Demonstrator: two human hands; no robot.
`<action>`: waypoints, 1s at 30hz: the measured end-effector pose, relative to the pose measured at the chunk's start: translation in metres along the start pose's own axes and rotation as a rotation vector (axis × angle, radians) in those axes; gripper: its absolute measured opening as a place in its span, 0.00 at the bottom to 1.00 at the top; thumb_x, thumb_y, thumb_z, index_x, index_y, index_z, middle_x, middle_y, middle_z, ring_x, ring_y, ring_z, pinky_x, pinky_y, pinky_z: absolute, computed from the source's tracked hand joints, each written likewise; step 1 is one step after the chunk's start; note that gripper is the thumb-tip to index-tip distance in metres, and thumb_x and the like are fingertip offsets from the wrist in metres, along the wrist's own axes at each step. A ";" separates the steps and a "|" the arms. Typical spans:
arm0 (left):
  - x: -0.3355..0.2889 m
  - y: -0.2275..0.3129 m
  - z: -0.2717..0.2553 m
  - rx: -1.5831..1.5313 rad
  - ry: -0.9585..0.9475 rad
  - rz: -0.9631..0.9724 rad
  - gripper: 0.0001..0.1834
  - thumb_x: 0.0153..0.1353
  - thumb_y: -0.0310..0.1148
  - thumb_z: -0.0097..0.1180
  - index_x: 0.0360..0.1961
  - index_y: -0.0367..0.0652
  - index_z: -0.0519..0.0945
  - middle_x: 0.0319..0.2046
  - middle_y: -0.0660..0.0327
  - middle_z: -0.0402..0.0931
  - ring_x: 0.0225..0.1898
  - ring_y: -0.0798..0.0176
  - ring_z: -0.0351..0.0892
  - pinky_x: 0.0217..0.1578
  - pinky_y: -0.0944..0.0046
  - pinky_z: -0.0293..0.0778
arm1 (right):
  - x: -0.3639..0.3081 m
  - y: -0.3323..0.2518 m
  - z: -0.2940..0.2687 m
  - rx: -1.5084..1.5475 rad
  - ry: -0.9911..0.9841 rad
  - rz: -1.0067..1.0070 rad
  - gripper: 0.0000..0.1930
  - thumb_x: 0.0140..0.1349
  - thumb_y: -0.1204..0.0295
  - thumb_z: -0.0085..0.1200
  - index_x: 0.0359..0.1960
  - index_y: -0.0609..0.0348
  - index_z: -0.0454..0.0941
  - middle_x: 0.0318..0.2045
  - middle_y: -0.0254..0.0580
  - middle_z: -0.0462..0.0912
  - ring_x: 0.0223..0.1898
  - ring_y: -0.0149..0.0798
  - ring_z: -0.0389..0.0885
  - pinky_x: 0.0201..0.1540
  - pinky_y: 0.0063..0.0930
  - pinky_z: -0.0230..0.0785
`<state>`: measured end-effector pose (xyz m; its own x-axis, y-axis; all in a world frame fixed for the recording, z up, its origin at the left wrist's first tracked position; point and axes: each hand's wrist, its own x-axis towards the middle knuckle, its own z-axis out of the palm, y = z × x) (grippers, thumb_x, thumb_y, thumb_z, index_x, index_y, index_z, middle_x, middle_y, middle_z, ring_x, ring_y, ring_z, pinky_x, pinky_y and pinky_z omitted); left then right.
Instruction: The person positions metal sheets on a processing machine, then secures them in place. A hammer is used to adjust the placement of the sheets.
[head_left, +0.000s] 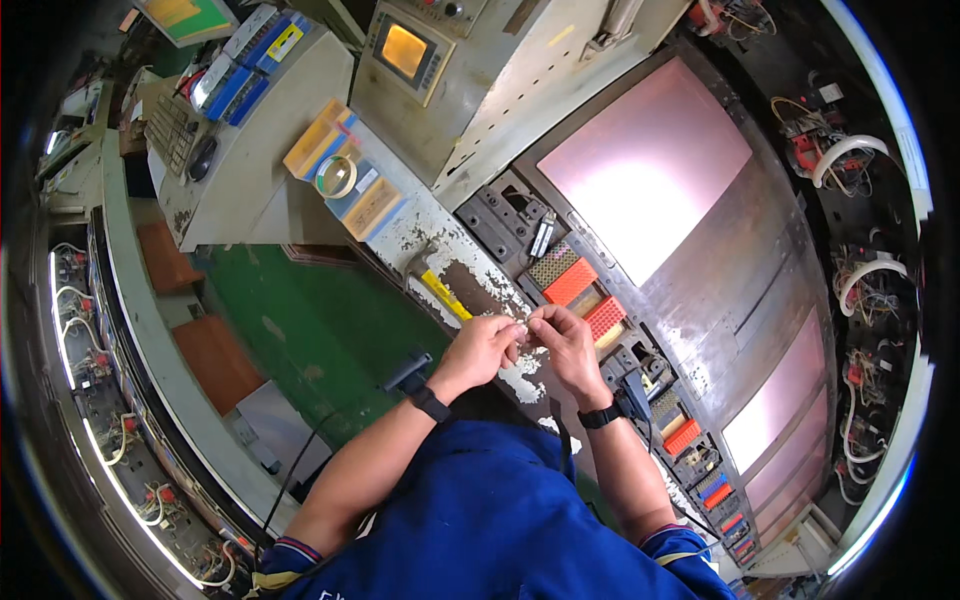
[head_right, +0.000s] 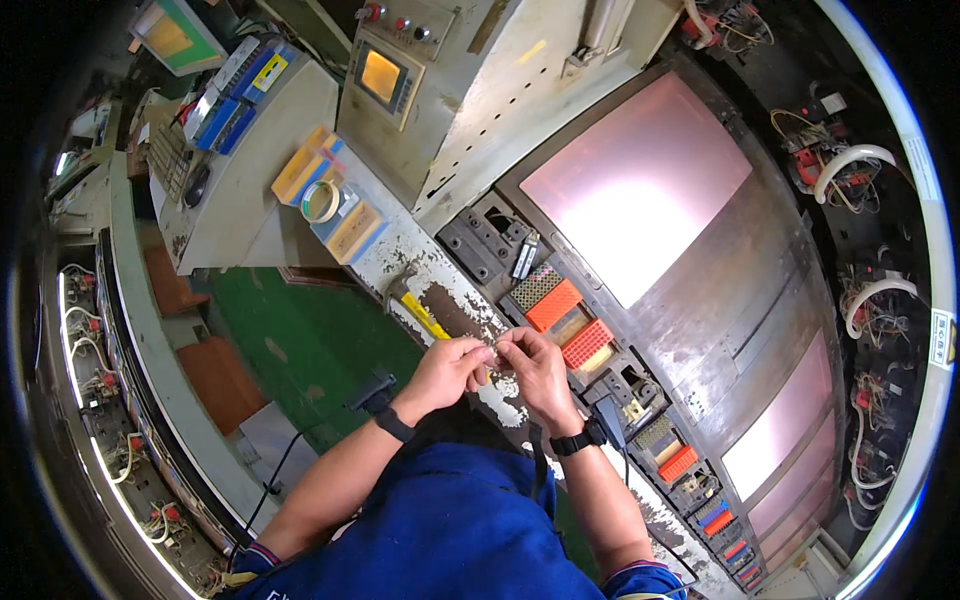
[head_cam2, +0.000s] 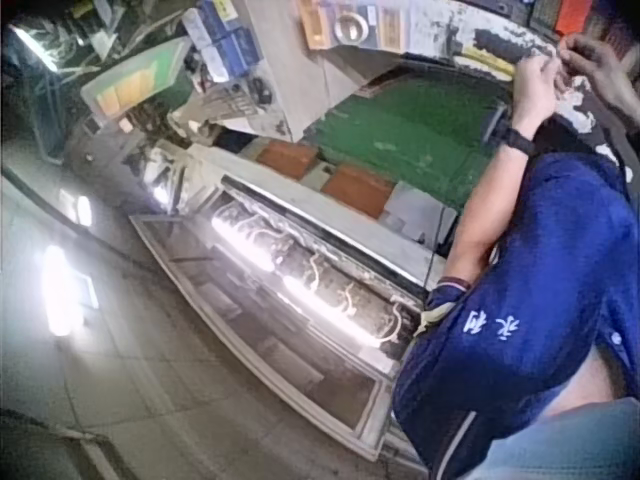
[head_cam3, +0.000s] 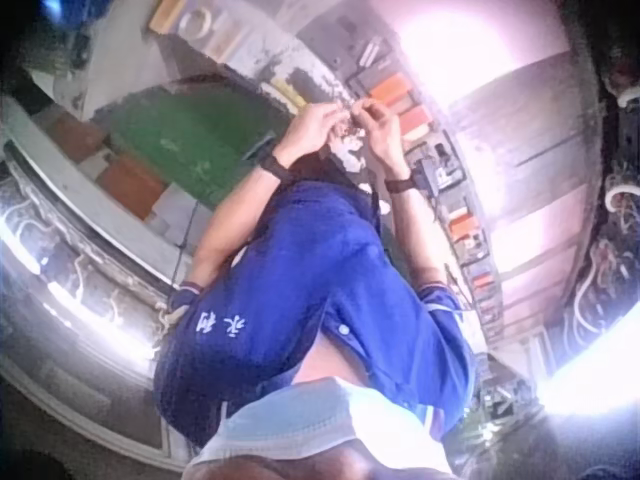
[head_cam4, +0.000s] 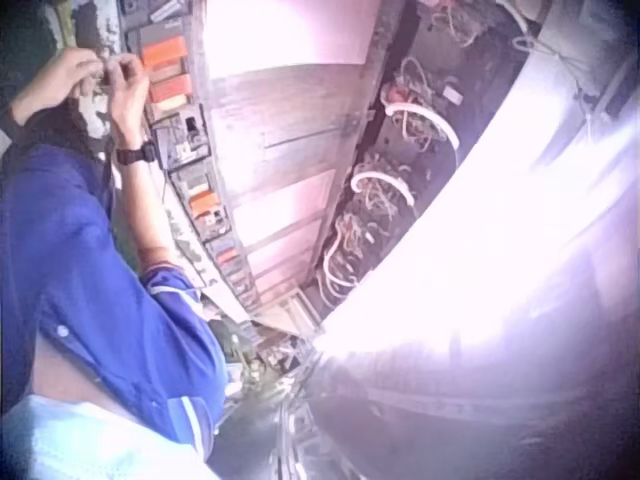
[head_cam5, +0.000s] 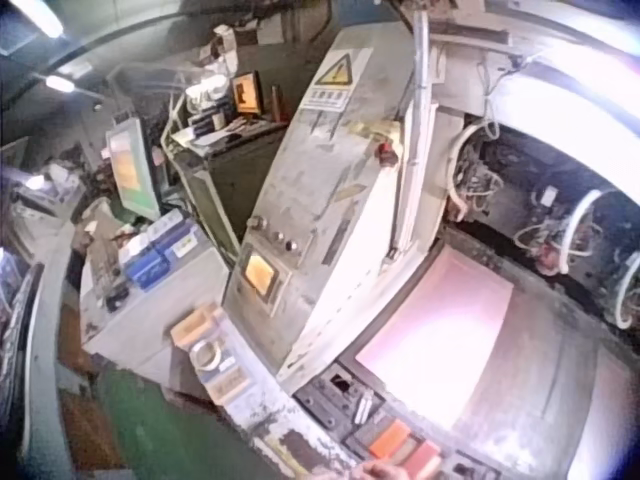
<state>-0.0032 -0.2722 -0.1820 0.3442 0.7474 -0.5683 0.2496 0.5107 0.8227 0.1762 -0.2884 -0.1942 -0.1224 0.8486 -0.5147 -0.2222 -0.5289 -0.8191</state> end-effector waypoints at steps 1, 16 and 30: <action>-0.001 -0.001 -0.006 -0.034 -0.013 0.007 0.15 0.74 0.34 0.48 0.34 0.36 0.81 0.20 0.62 0.79 0.21 0.71 0.77 0.23 0.67 0.73 | 0.003 -0.001 0.005 0.053 -0.014 0.053 0.08 0.72 0.71 0.54 0.39 0.64 0.78 0.31 0.35 0.82 0.33 0.26 0.81 0.37 0.23 0.76; -0.043 -0.061 -0.088 -0.787 0.169 -0.191 0.15 0.71 0.38 0.51 0.28 0.41 0.76 0.17 0.64 0.67 0.16 0.69 0.63 0.20 0.67 0.60 | 0.105 0.036 -0.020 -0.355 0.243 -0.151 0.04 0.68 0.77 0.55 0.36 0.65 0.80 0.28 0.38 0.83 0.29 0.31 0.80 0.35 0.25 0.75; -0.265 -0.324 -0.141 -0.384 0.434 -0.880 0.15 0.61 0.33 0.61 0.47 0.40 0.79 0.37 0.54 0.83 0.34 0.54 0.84 0.34 0.57 0.79 | 0.148 0.029 -0.073 -1.066 0.255 -0.404 0.05 0.64 0.75 0.54 0.37 0.62 0.80 0.39 0.52 0.80 0.41 0.58 0.79 0.45 0.45 0.73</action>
<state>-0.3028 -0.5762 -0.2965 -0.1915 0.0966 -0.9767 -0.0753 0.9908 0.1128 0.2225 -0.1793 -0.3130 -0.0038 0.9945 -0.1046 0.7391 -0.0677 -0.6702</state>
